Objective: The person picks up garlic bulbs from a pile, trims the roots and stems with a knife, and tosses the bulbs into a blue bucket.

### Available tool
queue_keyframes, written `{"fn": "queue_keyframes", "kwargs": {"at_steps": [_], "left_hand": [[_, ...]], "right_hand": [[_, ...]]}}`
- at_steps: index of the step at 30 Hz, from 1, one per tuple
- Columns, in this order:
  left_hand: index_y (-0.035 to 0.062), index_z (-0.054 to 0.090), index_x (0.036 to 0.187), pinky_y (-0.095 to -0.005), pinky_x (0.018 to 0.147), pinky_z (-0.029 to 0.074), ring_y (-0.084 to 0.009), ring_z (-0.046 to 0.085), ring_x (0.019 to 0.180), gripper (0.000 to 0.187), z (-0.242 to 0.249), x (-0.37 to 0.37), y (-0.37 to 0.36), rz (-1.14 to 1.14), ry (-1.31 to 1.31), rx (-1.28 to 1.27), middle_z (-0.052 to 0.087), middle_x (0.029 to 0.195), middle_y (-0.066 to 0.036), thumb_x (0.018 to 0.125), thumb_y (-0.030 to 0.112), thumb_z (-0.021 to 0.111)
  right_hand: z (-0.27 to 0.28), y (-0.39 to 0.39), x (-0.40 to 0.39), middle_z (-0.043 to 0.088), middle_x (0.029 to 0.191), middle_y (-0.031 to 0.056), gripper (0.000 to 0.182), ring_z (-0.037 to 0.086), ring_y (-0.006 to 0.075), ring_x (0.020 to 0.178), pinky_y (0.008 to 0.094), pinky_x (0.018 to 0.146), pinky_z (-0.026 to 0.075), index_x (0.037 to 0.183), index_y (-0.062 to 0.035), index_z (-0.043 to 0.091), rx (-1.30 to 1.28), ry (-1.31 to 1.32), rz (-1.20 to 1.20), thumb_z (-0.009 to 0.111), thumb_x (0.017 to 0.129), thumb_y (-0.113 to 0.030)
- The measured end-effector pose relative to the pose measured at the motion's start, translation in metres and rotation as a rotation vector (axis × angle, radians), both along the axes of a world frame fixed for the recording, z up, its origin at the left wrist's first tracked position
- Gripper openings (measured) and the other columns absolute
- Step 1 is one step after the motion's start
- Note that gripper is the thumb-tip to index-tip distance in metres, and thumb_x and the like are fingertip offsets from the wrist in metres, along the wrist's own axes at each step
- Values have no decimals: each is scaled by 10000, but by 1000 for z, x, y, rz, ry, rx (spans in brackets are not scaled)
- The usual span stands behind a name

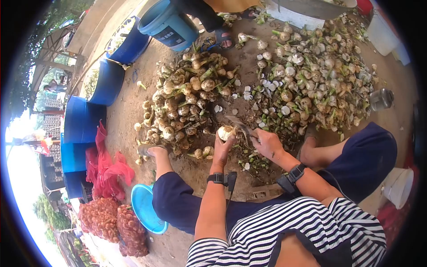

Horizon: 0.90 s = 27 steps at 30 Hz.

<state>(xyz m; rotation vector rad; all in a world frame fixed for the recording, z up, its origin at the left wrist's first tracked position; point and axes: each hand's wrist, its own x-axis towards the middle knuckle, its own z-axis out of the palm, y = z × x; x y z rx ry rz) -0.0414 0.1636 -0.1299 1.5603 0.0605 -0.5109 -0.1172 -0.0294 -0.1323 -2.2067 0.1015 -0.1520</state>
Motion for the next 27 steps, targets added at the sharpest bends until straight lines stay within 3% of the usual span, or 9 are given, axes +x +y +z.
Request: {"fn": "queue_keyframes", "kwargs": {"at_steps": [2,5,7,13,20,21,24,26,27], "left_hand": [[35,492,1266,-323,861,477,-167,592,965,543,15,-16,-3,-49,-30,23,628,1122,-72,832,265,724],[29,572,1191,-294,751,479,-133,573,889,480,18,-31,-3,-147,-139,126,617,1041,-32,852,345,695],[26,630,1092,-288,733,477,-120,566,869,445,29,-42,-5,-147,-235,181,624,1011,-36,837,381,715],[4,639,1074,-283,690,468,-119,556,802,456,49,-65,-5,-105,-247,188,635,949,-29,840,386,728],[-8,650,982,-246,552,395,-53,476,611,418,42,-88,-17,57,-82,-7,596,768,10,836,373,740],[-14,631,1050,-260,635,435,-80,525,705,511,46,-91,-16,9,-97,-34,616,849,-12,806,416,760],[-22,572,1219,-303,863,485,-154,601,957,706,85,-98,-15,-247,-367,-130,646,1067,-65,741,442,809],[-21,572,1253,-344,958,456,-184,568,1062,923,137,-92,-27,-279,-181,-203,609,1139,-96,619,590,849],[-1,580,1262,-357,985,437,-199,546,1090,929,125,-78,-19,-316,-397,4,600,1112,-87,600,589,857]], "right_hand": [[22,4,-8,631,809,111,159,659,294,742,390,616,529,945,-58,589,-104,-153,63,648,845,-167],[35,9,-17,538,739,65,130,634,254,671,365,576,524,886,-87,568,-260,-363,150,658,821,-153],[37,10,-24,544,749,68,134,635,255,675,367,577,525,888,-85,562,-256,-383,163,659,821,-149],[31,10,-35,550,779,80,184,632,269,670,374,578,524,940,-72,572,-238,-407,125,677,809,-148],[2,8,-39,545,790,93,189,634,282,686,387,588,518,971,-71,578,-179,-453,103,665,821,-147],[0,8,-41,569,800,111,155,630,286,694,388,605,520,967,-65,575,-204,-436,110,630,843,-141],[-85,-34,-53,620,841,155,155,641,333,757,427,663,519,971,-42,571,-330,214,-7,596,859,-147],[-67,-34,-38,640,878,186,167,640,377,805,456,704,511,977,-32,568,-180,312,-70,581,864,-154],[-52,-33,-32,650,896,202,174,640,399,828,471,724,507,981,-27,567,-108,356,-105,573,867,-158]]}}
